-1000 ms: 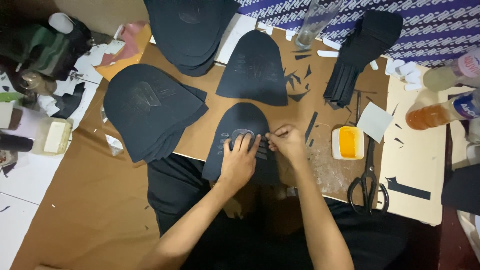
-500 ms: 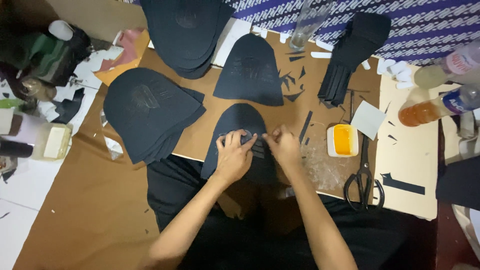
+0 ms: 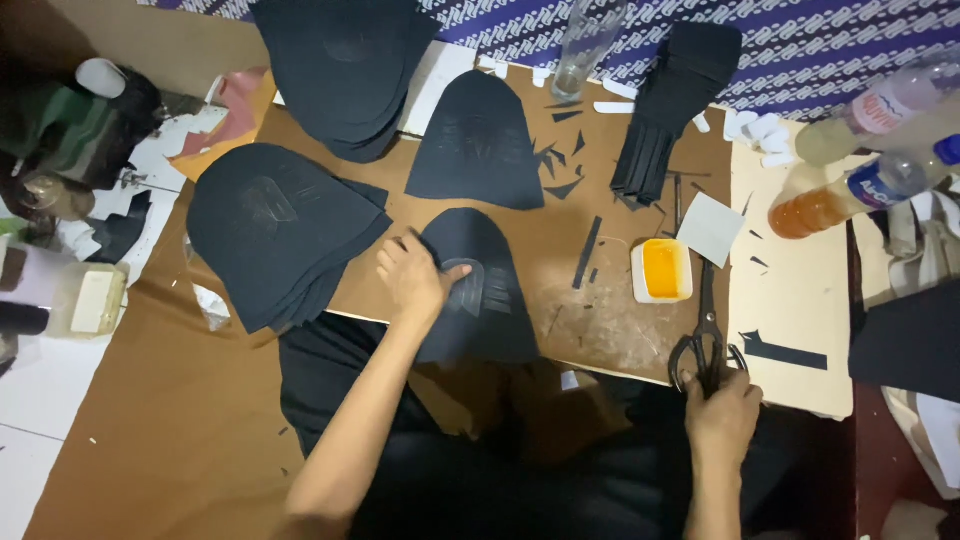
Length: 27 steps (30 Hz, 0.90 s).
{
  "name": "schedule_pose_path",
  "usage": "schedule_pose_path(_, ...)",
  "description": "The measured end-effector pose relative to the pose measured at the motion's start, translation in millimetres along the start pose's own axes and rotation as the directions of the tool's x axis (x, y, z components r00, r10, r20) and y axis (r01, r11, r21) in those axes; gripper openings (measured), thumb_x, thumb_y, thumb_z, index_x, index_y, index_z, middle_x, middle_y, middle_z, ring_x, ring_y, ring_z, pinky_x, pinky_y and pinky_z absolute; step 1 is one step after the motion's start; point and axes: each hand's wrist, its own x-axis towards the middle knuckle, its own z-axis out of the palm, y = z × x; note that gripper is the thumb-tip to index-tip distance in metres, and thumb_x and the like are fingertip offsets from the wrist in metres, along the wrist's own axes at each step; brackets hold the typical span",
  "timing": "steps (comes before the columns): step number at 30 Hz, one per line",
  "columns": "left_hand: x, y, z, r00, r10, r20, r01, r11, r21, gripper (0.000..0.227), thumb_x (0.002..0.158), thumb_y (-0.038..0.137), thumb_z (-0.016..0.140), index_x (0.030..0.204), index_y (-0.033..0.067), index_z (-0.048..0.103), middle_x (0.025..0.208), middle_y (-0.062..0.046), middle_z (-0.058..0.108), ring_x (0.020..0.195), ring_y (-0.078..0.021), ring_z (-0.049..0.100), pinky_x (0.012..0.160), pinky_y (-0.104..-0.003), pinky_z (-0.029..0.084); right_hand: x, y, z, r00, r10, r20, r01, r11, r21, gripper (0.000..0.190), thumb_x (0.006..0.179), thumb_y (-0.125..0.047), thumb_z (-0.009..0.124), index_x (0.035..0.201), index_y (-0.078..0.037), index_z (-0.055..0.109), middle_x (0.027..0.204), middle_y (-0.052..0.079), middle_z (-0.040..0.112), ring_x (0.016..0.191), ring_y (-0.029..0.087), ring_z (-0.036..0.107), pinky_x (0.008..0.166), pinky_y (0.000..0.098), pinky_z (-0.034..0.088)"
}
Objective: Applying reinforcement strips to leather shoe components and trimming them with scissors.
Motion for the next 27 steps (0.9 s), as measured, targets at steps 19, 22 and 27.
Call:
schedule_pose_path(19,21,13,-171,0.548,0.225,0.806,0.634,0.516,-0.576,0.081,0.066,0.029,0.081,0.14,0.0092,0.056,0.134,-0.011,0.066,0.122,-0.0268,0.064,0.102,-0.038,0.054,-80,-24,-7,0.951,-0.226,0.211,0.07,0.823,0.564,0.032,0.08,-0.015,0.081,0.101,-0.012,0.058,0.086,0.004,0.076,0.08,0.016,0.074,0.08,0.0302,0.053)
schedule_pose_path(22,16,12,-178,0.458,0.261,0.85,0.759,0.382,-0.527,0.073,0.068,0.022,0.08,0.136,0.0087,0.057,0.129,-0.013,0.067,0.115,-0.0295,0.067,0.091,-0.045,0.059,-102,-74,-25,0.777,-0.029,0.629,-0.365,0.794,0.487,0.029,0.088,-0.005,0.073,0.115,-0.008,0.061,0.091,0.013,0.063,0.074,0.026,0.071,0.069,0.0375,0.063)
schedule_pose_path(27,10,-2,-186,0.564,0.412,0.716,0.541,0.471,-0.697,0.069,0.075,0.027,0.077,0.14,0.0132,0.055,0.135,-0.005,0.065,0.129,-0.0216,0.059,0.112,-0.037,0.047,-116,-126,-69,0.719,-0.215,0.661,0.085,0.971,0.224,0.031,0.083,-0.04,0.076,0.107,-0.022,0.068,0.095,-0.001,0.076,0.086,0.015,0.075,0.08,0.0311,0.056)
